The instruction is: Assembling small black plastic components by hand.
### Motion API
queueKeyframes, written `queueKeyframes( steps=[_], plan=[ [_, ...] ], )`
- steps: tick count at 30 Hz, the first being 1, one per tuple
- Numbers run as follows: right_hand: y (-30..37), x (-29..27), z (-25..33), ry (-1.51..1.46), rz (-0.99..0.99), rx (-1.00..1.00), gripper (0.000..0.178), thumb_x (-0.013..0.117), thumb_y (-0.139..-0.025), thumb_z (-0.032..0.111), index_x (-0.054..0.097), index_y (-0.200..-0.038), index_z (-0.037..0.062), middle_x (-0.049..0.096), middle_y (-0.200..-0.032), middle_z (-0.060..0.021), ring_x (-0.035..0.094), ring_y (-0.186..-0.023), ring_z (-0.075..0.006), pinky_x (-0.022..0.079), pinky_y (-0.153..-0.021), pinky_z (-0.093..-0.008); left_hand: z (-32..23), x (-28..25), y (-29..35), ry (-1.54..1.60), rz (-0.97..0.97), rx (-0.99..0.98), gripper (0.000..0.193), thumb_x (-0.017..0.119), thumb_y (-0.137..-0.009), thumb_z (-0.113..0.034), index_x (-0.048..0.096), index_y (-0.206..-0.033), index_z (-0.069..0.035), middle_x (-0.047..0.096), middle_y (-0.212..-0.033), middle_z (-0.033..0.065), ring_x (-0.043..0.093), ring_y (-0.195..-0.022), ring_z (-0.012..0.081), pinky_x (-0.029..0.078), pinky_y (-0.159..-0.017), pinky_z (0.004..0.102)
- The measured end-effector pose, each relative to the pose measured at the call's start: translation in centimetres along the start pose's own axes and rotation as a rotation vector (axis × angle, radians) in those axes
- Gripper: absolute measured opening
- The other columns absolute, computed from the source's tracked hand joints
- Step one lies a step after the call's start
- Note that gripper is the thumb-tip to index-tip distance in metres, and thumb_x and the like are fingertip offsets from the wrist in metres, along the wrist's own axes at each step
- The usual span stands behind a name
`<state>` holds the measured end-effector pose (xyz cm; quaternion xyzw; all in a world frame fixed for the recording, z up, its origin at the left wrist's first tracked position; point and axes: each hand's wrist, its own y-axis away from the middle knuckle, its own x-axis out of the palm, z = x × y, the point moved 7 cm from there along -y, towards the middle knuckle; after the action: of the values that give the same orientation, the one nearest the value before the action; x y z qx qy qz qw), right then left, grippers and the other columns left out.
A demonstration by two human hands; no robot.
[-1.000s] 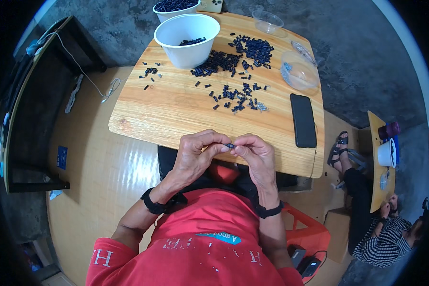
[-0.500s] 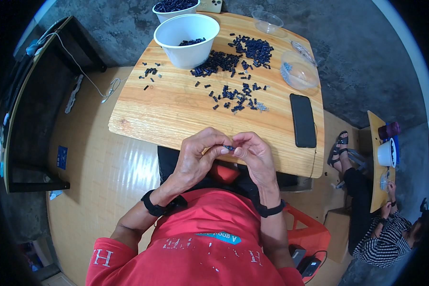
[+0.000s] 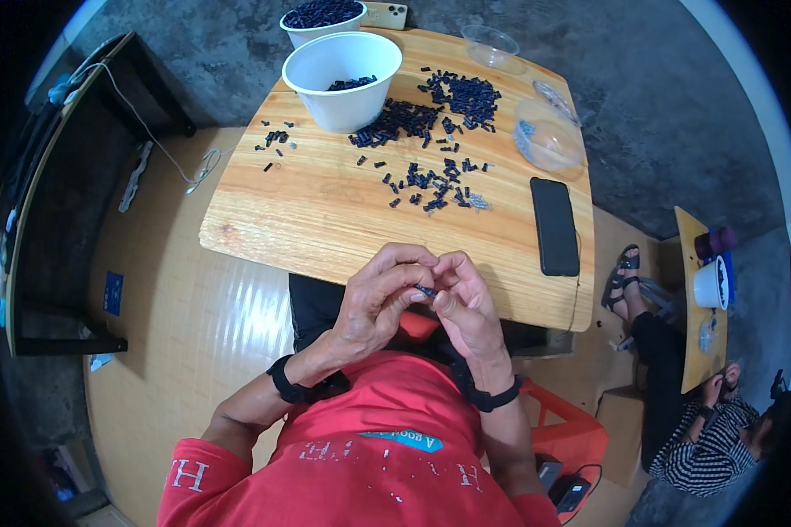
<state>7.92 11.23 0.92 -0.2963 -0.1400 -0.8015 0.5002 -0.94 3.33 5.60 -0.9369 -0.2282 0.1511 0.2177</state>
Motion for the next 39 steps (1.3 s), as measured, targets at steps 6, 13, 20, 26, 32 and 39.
queueKeyframes(
  steps=[6,13,20,26,32,39],
  plan=[
    [0.8,0.1,-0.5,-0.101,-0.081,0.012,0.029,0.07,-0.085,0.01,0.047,-0.103,0.0094,0.052,-0.096,-0.0012,0.049,-0.092,-0.0081,0.038,-0.08,-0.0209,0.4,0.6,0.6,0.04,-0.004,0.04,0.015,0.065,-0.08,0.003,0.063,-0.095,-0.001,0.059,-0.103,0.0115,0.058,-0.098,0.0235,0.047,-0.083,0.0316],
    [0.9,-0.2,-0.3,-0.126,-0.129,0.002,0.033,0.068,-0.086,0.008,0.046,-0.111,0.0077,0.057,-0.101,-0.0045,0.052,-0.095,-0.0091,0.04,-0.082,-0.022,0.5,0.4,0.3,0.128,-0.01,-0.001,0.016,0.066,-0.081,0.001,0.066,-0.097,-0.002,0.059,-0.107,0.0112,0.058,-0.1,0.0211,0.047,-0.085,0.0308],
    [1.7,-0.7,0.1,0.038,-0.064,-0.048,0.039,0.066,-0.086,0.003,0.046,-0.118,0.004,0.062,-0.112,-0.0124,0.059,-0.104,-0.0151,0.046,-0.091,-0.0255,0.3,0.2,0.5,0.162,0.084,-0.021,0.018,0.065,-0.083,0.0,0.067,-0.1,-0.003,0.058,-0.112,0.0126,0.058,-0.103,0.0211,0.047,-0.086,0.0303],
    [2.0,-0.3,1.3,0.187,-0.107,-0.134,0.036,0.066,-0.085,0.002,0.047,-0.116,0.0029,0.064,-0.111,-0.0143,0.06,-0.101,-0.0152,0.047,-0.089,-0.0265,1.1,-0.2,0.8,0.31,0.01,-0.1,0.024,0.064,-0.085,0.0,0.063,-0.109,-0.001,0.057,-0.115,0.0143,0.056,-0.109,0.0224,0.047,-0.091,0.0333],
    [2.5,-0.6,2.2,0.276,-0.163,-0.209,0.037,0.068,-0.083,0.0,0.047,-0.113,0.0027,0.064,-0.112,-0.0178,0.061,-0.098,-0.017,0.048,-0.089,-0.0291,1.7,-0.8,1.1,0.29,-0.03,-0.118,0.027,0.062,-0.083,0.004,0.064,-0.11,0.0,0.06,-0.113,0.0126,0.056,-0.108,0.0212,0.047,-0.091,0.0304],
    [5.0,-2.4,4.3,0.386,-0.352,-0.326,0.025,0.063,-0.088,0.005,0.053,-0.111,0.001,0.065,-0.11,-0.0137,0.062,-0.093,-0.0141,0.05,-0.083,-0.0263,3.1,-1.0,1.2,0.337,-0.086,-0.237,0.02,0.06,-0.087,0.002,0.063,-0.107,0.001,0.06,-0.11,0.0113,0.061,-0.101,0.0195,0.05,-0.091,0.0306]
  ],
)
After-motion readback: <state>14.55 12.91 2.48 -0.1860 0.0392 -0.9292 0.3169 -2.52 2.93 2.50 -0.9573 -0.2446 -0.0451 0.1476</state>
